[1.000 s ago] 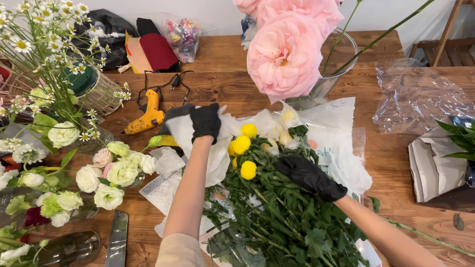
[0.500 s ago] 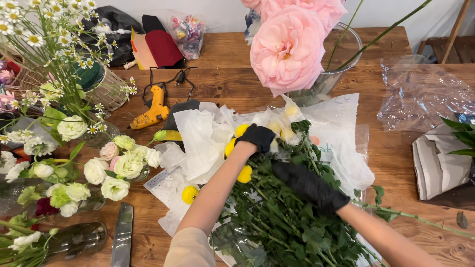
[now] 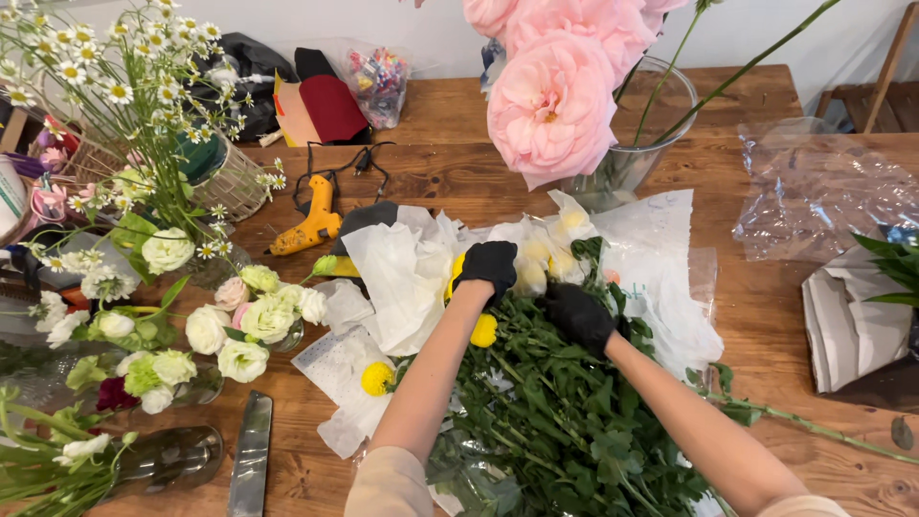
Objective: The person trims the stems of a bunch of yellow flowers using orange-handled shears, then unwraps the flowers from white tissue paper and arranges them on a wooden table alongside other floral materials.
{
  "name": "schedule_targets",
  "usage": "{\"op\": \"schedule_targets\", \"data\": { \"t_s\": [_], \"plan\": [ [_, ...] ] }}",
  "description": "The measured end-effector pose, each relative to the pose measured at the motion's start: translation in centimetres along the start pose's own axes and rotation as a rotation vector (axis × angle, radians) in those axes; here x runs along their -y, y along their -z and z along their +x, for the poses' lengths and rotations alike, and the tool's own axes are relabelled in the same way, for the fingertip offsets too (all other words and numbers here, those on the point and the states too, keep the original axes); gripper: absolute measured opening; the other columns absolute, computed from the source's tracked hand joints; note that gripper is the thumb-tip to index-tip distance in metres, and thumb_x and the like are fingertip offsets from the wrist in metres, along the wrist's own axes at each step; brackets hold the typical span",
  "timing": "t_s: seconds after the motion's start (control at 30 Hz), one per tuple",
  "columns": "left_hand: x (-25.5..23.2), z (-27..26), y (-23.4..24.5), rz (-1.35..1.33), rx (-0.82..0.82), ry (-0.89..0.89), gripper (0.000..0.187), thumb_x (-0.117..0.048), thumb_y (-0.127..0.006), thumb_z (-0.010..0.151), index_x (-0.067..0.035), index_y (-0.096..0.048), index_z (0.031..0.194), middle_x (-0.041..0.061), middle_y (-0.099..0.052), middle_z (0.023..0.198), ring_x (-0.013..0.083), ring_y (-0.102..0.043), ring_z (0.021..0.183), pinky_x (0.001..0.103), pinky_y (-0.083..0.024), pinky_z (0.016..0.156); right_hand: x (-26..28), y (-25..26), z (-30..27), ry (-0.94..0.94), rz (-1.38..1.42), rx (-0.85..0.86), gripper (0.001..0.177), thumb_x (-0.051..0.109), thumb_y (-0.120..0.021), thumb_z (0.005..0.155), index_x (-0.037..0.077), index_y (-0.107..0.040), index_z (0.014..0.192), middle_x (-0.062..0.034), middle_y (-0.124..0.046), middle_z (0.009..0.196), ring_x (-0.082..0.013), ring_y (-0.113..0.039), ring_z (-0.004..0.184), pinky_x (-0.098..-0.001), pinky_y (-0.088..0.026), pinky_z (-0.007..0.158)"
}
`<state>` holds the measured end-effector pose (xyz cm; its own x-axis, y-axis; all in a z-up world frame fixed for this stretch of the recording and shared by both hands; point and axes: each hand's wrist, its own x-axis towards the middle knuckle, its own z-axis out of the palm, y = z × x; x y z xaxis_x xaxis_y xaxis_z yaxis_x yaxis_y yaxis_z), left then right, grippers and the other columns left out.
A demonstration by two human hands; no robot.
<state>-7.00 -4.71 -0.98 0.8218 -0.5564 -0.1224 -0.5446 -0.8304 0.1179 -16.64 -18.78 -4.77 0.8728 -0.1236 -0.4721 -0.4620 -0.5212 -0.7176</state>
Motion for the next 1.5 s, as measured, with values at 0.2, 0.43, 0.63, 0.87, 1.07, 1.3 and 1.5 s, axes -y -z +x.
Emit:
{"op": "schedule_targets", "data": {
  "t_s": [0.2, 0.43, 0.63, 0.87, 1.07, 1.3, 1.5],
  "plan": [
    [-0.4, 1.7, 1.5, -0.545, 0.097, 0.055, 0.045, -0.036, -0.042, 0.1, -0.007, -0.065, 0.125, 0.023, -0.07, 0.12, 0.0436, -0.062, 0.119, 0.051, -0.048, 0.102, 0.2, 3.0, -5.1, 0.044, 0.174, -0.068, 0.05, 0.049, -0.063, 0.091, 0.004, -0.064, 0.111, -0.0224, -0.07, 0.098, -0.0409, -0.067, 0.102, -0.046, -0.052, 0.084],
    [-0.4, 1.9, 2.2, -0.714, 0.134, -0.001, 0.05, -0.057, -0.066, 0.081, -0.016, -0.075, 0.108, 0.024, -0.068, 0.121, 0.0453, -0.059, 0.122, 0.049, -0.047, 0.106, 0.4, 3.1, -5.9, -0.1, 0.798, -0.087, 0.039, 0.022, -0.07, 0.087, 0.004, -0.056, 0.118, -0.0186, -0.064, 0.096, -0.0312, -0.067, 0.09, -0.0341, -0.054, 0.076],
    [0.1, 1.5, 1.1, -0.716, 0.022, -0.102, 0.051, -0.051, -0.07, 0.082, -0.007, -0.071, 0.107, 0.028, -0.067, 0.115, 0.0475, -0.059, 0.118, 0.052, -0.049, 0.104, 0.9, 3.9, -3.6, -0.256, 1.204, 0.045, 0.028, 0.04, -0.065, 0.093, 0.014, -0.067, 0.103, -0.0115, -0.071, 0.085, -0.0211, -0.067, 0.071, -0.0257, -0.046, 0.067],
    [-2.8, 0.9, 2.7, -0.398, -0.148, -0.168, 0.045, -0.055, -0.049, 0.087, -0.015, -0.07, 0.09, 0.017, -0.074, 0.097, 0.0416, -0.068, 0.095, 0.05, -0.049, 0.078, 2.3, 4.6, -4.7, 0.083, -0.164, -0.211, 0.071, 0.062, -0.054, 0.083, 0.019, -0.057, 0.139, -0.0146, -0.072, 0.123, -0.0344, -0.066, 0.113, -0.0425, -0.045, 0.101],
    [-4.0, -0.5, 4.4, -0.566, 0.071, -0.053, 0.055, -0.054, -0.048, 0.079, -0.027, -0.07, 0.122, 0.01, -0.073, 0.126, 0.034, -0.068, 0.115, 0.043, -0.052, 0.089, 4.2, 5.7, -1.4, 0.574, 0.049, -0.197, 0.065, 0.005, -0.078, 0.076, 0.01, -0.058, 0.138, -0.0111, -0.063, 0.138, -0.0233, -0.061, 0.121, -0.0373, -0.045, 0.108],
    [-2.0, -2.0, 4.5, -0.717, 0.251, 0.043, 0.063, -0.048, -0.051, 0.079, -0.019, -0.06, 0.133, 0.012, -0.065, 0.135, 0.0321, -0.061, 0.119, 0.039, -0.042, 0.099, 7.8, 8.4, -5.3, 0.123, 0.097, 0.004, 0.052, 0.022, -0.073, 0.085, 0.014, -0.068, 0.136, -0.0059, -0.067, 0.14, -0.0201, -0.06, 0.129, -0.0353, -0.043, 0.111],
    [-1.5, -0.9, 4.0, -0.557, 0.259, -0.04, 0.095, -0.06, -0.059, 0.065, -0.022, -0.044, 0.151, 0.008, -0.044, 0.158, 0.029, -0.036, 0.147, 0.048, -0.01, 0.122, 4.9, 7.2, -2.3, 0.121, 0.357, -0.138, 0.054, -0.008, -0.068, 0.081, -0.007, -0.065, 0.134, -0.0163, -0.066, 0.124, -0.0281, -0.057, 0.09, -0.0388, -0.043, 0.077]
  ]
}}
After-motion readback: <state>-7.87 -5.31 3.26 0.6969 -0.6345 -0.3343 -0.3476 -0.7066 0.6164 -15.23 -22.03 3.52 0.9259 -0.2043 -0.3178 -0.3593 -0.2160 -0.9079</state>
